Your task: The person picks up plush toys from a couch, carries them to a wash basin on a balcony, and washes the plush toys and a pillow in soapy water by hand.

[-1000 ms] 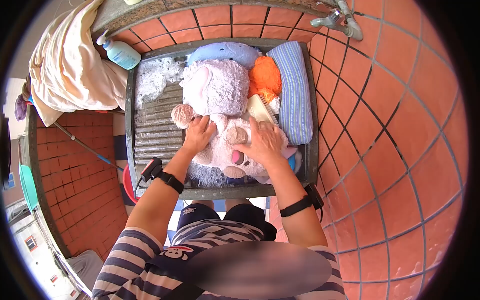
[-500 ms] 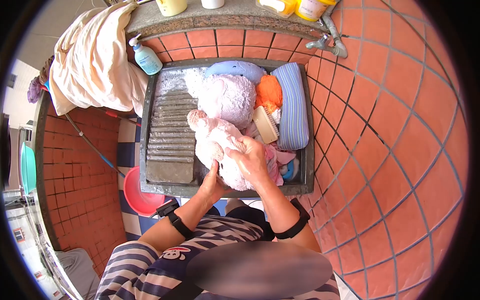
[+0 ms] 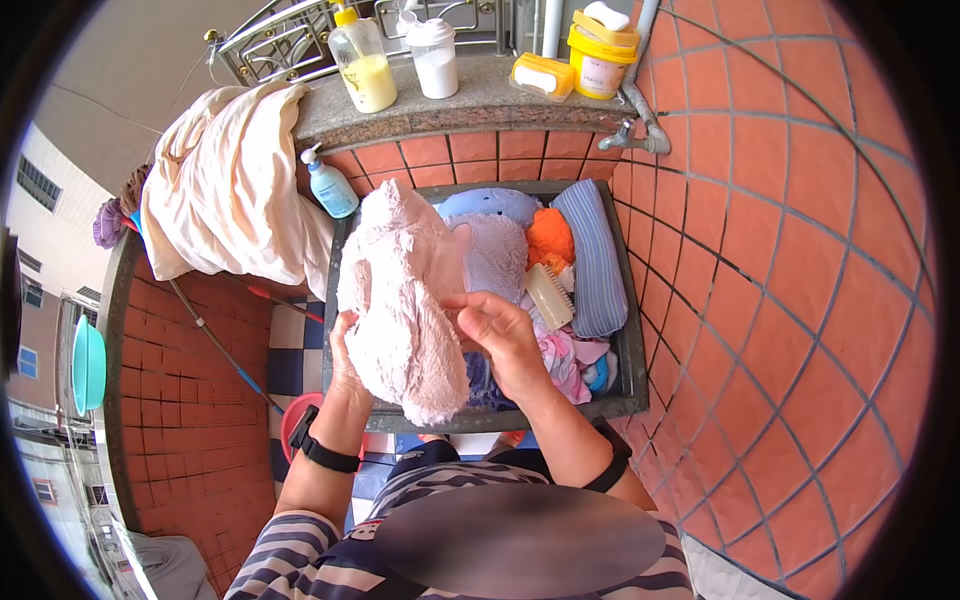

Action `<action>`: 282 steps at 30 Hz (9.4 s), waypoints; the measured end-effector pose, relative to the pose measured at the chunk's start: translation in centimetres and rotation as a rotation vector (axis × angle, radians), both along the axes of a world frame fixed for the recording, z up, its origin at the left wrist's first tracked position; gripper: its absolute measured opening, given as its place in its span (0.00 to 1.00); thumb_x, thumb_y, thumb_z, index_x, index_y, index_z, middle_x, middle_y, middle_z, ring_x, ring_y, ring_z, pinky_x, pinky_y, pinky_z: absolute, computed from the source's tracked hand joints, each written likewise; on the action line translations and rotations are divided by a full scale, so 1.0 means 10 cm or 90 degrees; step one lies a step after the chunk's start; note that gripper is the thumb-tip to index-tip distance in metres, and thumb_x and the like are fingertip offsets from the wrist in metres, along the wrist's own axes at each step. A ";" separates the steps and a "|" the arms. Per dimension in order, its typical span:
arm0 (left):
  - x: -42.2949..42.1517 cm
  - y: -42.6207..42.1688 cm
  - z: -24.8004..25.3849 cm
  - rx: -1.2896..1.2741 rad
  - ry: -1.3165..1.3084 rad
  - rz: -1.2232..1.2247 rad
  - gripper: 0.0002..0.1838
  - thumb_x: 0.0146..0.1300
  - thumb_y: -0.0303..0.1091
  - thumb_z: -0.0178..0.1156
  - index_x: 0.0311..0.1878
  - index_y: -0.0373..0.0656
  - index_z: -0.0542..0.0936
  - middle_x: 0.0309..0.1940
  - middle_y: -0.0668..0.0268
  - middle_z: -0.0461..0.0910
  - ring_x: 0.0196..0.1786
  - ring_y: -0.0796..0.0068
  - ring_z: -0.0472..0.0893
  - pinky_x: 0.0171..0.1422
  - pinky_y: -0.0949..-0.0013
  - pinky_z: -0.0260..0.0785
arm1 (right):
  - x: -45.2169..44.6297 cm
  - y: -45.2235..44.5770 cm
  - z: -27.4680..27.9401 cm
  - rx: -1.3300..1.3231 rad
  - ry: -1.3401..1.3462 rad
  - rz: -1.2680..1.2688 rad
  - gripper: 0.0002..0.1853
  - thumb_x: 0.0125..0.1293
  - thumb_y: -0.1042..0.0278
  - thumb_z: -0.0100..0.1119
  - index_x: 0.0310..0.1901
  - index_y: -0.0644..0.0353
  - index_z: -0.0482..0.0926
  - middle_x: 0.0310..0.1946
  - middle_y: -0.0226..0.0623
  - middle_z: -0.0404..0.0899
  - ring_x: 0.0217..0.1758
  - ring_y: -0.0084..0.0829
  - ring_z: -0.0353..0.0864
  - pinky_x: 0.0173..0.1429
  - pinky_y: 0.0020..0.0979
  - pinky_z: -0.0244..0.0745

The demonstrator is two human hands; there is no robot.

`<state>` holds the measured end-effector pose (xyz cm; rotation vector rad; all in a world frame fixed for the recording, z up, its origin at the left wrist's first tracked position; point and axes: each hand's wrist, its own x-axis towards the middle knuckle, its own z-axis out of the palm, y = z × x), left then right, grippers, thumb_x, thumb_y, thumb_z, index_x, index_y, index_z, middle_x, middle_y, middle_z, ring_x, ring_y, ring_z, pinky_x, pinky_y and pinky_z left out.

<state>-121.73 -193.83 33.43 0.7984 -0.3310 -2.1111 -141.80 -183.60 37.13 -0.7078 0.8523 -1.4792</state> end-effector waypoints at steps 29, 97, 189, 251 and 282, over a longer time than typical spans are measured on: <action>1.44 -0.09 -0.54 0.440 -0.080 0.003 0.56 0.51 0.82 0.46 0.76 0.55 0.50 0.73 0.38 0.43 0.74 0.36 0.47 0.64 0.23 0.45 | 1.17 -2.39 -1.09 0.150 0.820 0.013 0.56 0.41 0.22 0.65 0.72 0.38 0.59 0.72 0.68 0.38 0.75 0.71 0.32 0.75 0.59 0.42; 1.08 -0.62 -0.11 -1.062 -0.761 -0.166 0.25 0.24 0.36 0.68 0.36 0.56 0.81 0.29 0.65 0.65 0.30 0.61 0.74 0.29 0.62 0.67 | 1.04 -2.29 -1.14 0.135 0.678 -0.076 0.49 0.51 0.46 0.70 0.67 0.69 0.59 0.49 0.63 0.77 0.55 0.50 0.78 0.60 0.39 0.70; 1.14 -0.06 -1.14 -0.517 -0.945 0.385 0.23 0.37 0.28 0.64 0.43 0.45 0.77 0.48 0.47 0.71 0.55 0.44 0.70 0.58 0.53 0.65 | 0.99 -1.81 -2.20 0.107 0.814 -0.031 0.26 0.65 0.42 0.52 0.29 0.61 0.83 0.30 0.50 0.80 0.39 0.53 0.78 0.45 0.45 0.70; -0.92 0.17 -1.96 -0.802 -1.096 -0.633 0.32 0.49 0.43 0.68 0.52 0.33 0.68 0.38 0.40 0.79 0.42 0.45 0.82 0.49 0.51 0.74 | -0.61 0.10 -2.39 0.393 0.828 -0.079 0.11 0.52 0.68 0.68 0.38 0.54 0.80 0.42 0.46 0.72 0.50 0.49 0.74 0.51 0.46 0.72; -1.26 -0.13 -0.72 -0.218 -0.113 -0.394 0.46 0.64 0.60 0.56 0.73 0.37 0.52 0.62 0.50 0.69 0.65 0.60 0.69 0.65 0.59 0.63 | -0.96 0.19 -0.41 0.130 0.084 -0.217 0.38 0.50 0.54 0.70 0.57 0.74 0.70 0.46 0.45 0.79 0.44 0.32 0.80 0.50 0.29 0.74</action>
